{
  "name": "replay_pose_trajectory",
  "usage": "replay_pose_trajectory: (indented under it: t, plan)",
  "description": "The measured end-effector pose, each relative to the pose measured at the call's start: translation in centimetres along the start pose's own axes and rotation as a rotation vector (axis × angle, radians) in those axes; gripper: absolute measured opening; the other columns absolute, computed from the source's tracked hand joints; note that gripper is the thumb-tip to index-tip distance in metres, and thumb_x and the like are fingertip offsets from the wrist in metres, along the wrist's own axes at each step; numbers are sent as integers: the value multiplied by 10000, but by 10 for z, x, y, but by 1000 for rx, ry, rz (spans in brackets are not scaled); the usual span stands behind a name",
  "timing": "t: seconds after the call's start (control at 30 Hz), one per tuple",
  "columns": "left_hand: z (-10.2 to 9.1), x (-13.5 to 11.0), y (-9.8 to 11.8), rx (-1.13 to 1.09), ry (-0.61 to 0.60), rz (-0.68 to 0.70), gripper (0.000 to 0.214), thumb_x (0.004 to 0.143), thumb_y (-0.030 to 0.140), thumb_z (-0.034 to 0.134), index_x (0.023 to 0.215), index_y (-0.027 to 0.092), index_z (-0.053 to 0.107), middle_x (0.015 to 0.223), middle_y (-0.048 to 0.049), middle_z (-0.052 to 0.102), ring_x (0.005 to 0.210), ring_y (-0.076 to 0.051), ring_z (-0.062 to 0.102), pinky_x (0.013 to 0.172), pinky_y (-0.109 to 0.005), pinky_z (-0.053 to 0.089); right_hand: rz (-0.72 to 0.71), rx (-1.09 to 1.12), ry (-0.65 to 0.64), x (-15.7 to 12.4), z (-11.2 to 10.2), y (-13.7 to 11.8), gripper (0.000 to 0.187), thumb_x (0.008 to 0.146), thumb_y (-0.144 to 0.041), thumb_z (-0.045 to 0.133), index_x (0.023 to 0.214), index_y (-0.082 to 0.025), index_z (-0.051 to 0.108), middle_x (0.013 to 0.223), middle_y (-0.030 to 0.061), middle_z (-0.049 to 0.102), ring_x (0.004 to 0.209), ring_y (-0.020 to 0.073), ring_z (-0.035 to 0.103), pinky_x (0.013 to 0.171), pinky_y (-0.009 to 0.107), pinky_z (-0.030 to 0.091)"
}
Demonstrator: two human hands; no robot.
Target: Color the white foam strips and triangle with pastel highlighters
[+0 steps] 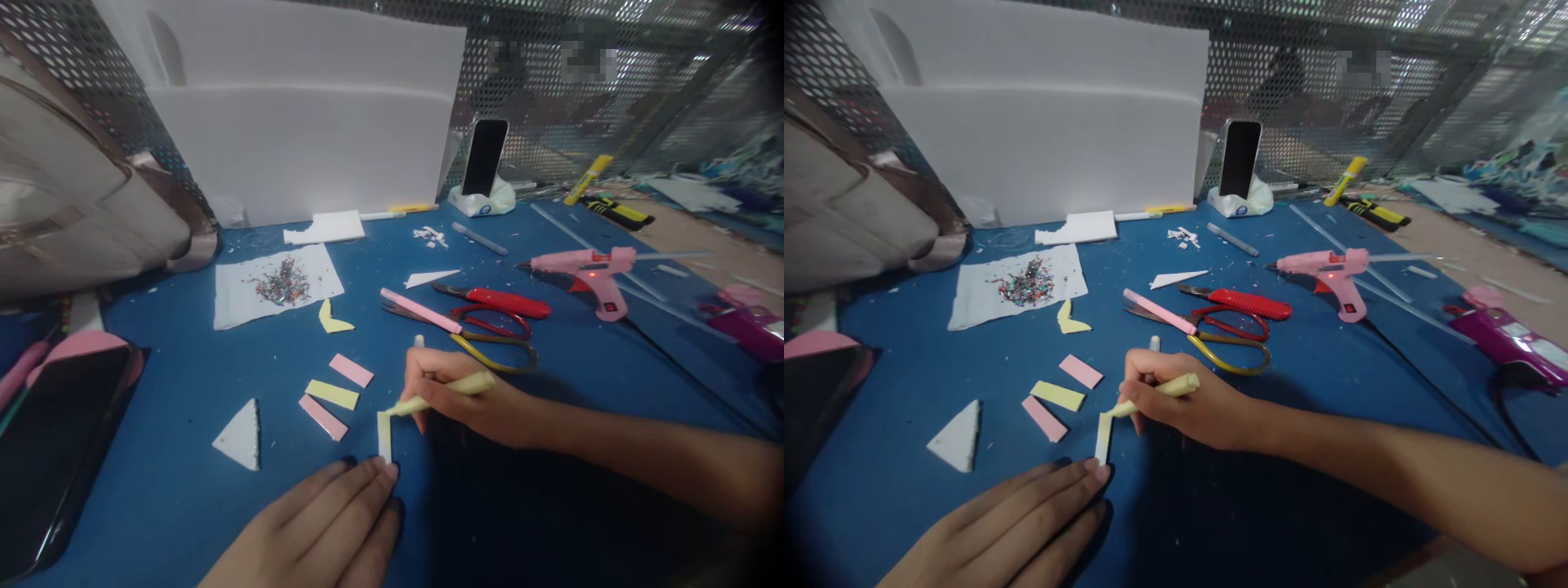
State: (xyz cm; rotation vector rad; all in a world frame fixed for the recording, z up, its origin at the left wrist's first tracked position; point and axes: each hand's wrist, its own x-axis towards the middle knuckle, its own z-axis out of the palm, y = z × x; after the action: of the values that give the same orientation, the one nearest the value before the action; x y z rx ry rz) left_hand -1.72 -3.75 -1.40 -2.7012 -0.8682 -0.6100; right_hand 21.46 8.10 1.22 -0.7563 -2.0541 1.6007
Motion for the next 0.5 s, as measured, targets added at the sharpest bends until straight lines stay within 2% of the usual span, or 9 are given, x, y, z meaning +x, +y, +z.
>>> replay_pose_trajectory:
  t: [0.23,0.5]
  plan:
    - [-1,0,-3,8,-6,18,318,1008,151,395,1140,193,682,1301,-62,621,1229,-195,560,1011,-327,502,4,-17,0,-2,0,1,363,1008,-419,448,784,-152,548,720,4,582,647,105,517,604,238,387]
    - [0,1,-2,-12,-10,12,324,1016,165,385,1151,193,678,1299,-55,624,1246,-186,548,1057,-330,460,-4,-3,4,-1,0,2,373,1016,-415,432,788,-148,556,712,2,580,647,103,517,601,235,384]
